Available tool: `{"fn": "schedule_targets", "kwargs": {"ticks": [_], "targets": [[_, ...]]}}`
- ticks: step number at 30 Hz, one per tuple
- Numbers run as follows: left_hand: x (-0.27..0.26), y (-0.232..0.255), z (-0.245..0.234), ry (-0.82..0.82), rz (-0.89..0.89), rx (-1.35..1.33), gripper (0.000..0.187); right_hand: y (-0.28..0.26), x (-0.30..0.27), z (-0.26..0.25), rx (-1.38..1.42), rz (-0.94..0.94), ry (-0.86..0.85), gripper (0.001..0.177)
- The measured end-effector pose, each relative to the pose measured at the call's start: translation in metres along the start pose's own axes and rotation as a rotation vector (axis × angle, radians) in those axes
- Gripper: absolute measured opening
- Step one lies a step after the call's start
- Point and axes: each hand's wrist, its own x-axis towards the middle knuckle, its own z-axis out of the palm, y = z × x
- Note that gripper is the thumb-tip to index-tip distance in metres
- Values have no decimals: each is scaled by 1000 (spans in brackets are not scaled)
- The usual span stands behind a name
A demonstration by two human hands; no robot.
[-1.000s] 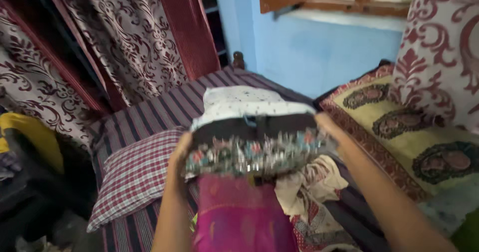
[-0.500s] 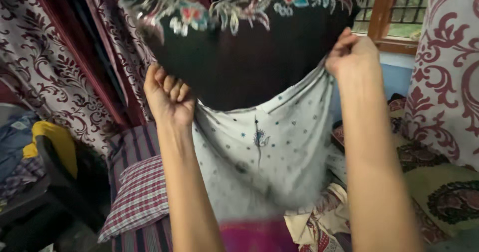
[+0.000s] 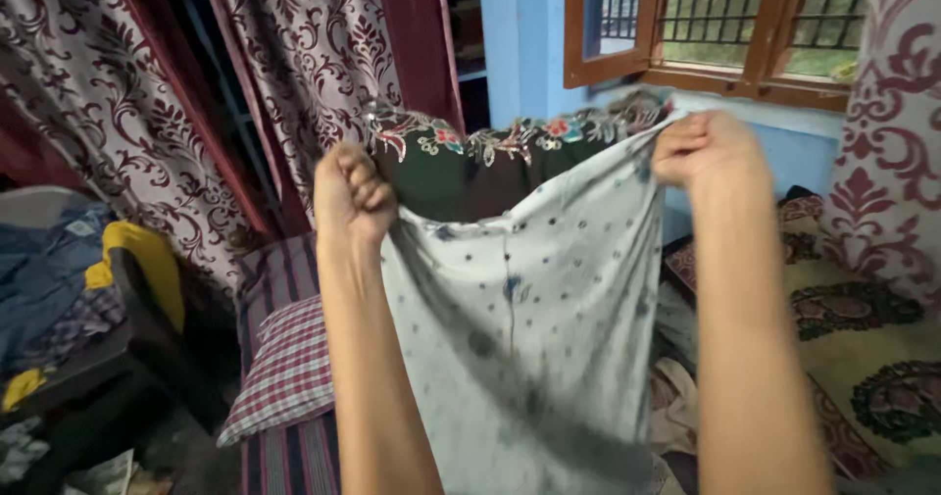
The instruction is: The person places a white patterned pillowcase over a pillow on a bed, tucks the edges, and smooths the surface. The person then places a second patterned pillowcase over another pillow and adjusts it.
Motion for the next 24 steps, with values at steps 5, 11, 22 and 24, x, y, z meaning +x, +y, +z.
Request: {"fn": "schedule_targets", "kwargs": {"ticks": [5,11,22,24], "targets": [[-18,21,49,108,44,221,38,-26,-39,10,-408,-170,-172,36],[-36,10,64,442,204,1272,32,-33,-59,0,-865,-461,-36,23],[-40,-10,69,695,260,2008,37,-20,-61,-12,-948,-569,5,13],[-30,-7,64,693,376,1907,32,-14,-69,-4,-992,-563,46,17]]}}
